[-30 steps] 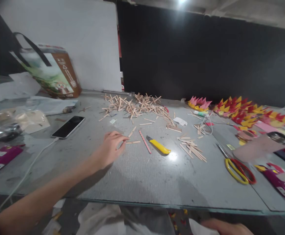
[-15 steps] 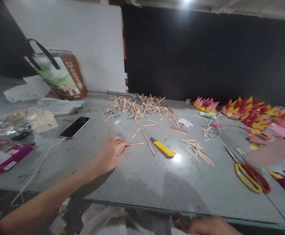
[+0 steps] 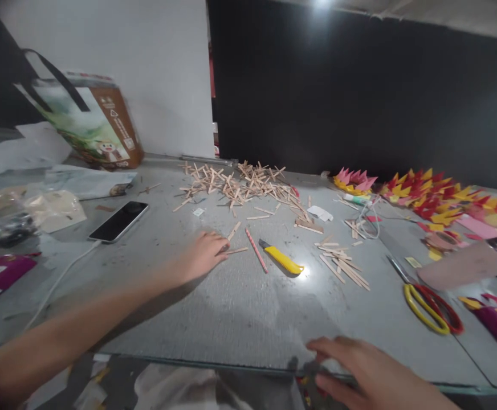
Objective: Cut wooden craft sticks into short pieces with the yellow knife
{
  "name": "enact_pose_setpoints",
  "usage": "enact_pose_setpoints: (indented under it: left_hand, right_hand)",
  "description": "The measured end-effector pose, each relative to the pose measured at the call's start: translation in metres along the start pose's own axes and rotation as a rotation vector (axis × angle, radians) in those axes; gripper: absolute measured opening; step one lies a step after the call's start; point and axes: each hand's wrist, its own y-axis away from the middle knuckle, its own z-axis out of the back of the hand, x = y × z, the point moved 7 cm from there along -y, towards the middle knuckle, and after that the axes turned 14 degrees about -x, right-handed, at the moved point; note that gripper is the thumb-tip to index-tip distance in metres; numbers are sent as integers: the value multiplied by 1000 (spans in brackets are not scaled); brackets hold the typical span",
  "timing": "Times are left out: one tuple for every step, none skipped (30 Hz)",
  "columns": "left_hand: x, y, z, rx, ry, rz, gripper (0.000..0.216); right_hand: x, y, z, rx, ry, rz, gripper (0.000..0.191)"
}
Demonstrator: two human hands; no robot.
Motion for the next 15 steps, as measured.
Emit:
enact_pose_setpoints:
  left_hand:
    - [-1,-1,-3,20,-4,-3,4]
    - [-2,-2,-5,33,-8,-6,5]
    - [-2,-3,-6,37,-7,-6,5]
    - [-2,-4,-6,34,-2,-2,5]
    - [-1,-5,-6,30,4,4,6]
    - [0,-6,-5,27,14,10,9]
    - [2,-7,-5,26,28,21,11]
    - [4,-8,-6,32,48,38,14]
    - [6,-9,-7,44,81,64,16]
    - [9,-10,-9,52,132,100,17]
    - [12,-11,-11,50,202,144,17]
    - [14,-12,-12,34,281,194,16]
    - [17,-13,-13,10,356,241,17]
    - [19,-13,-14,-23,411,275,18]
    - [21,-13,-13,-62,435,288,19]
  right_hand:
    - [11,-17,6,-18,18,25,40]
    - [22,-34,11,-37,25,66,38]
    - [33,-52,14,-52,30,108,36]
    - [43,-70,16,-65,35,145,36]
    - [50,-88,17,-75,43,168,35]
    - [56,-106,18,-102,57,189,35]
    - [61,-122,18,-141,74,212,33]
    - [65,-138,16,-164,86,234,31]
    - [69,-151,13,-178,85,263,29]
    - [72,-164,7,-178,77,288,28]
    - [75,-174,2,-191,70,312,27]
    - [77,-184,-3,-212,73,332,26]
    - [78,-191,-8,-243,83,339,27]
    - [79,-198,-12,-285,98,340,28]
    - [79,-202,-17,-325,120,342,30]
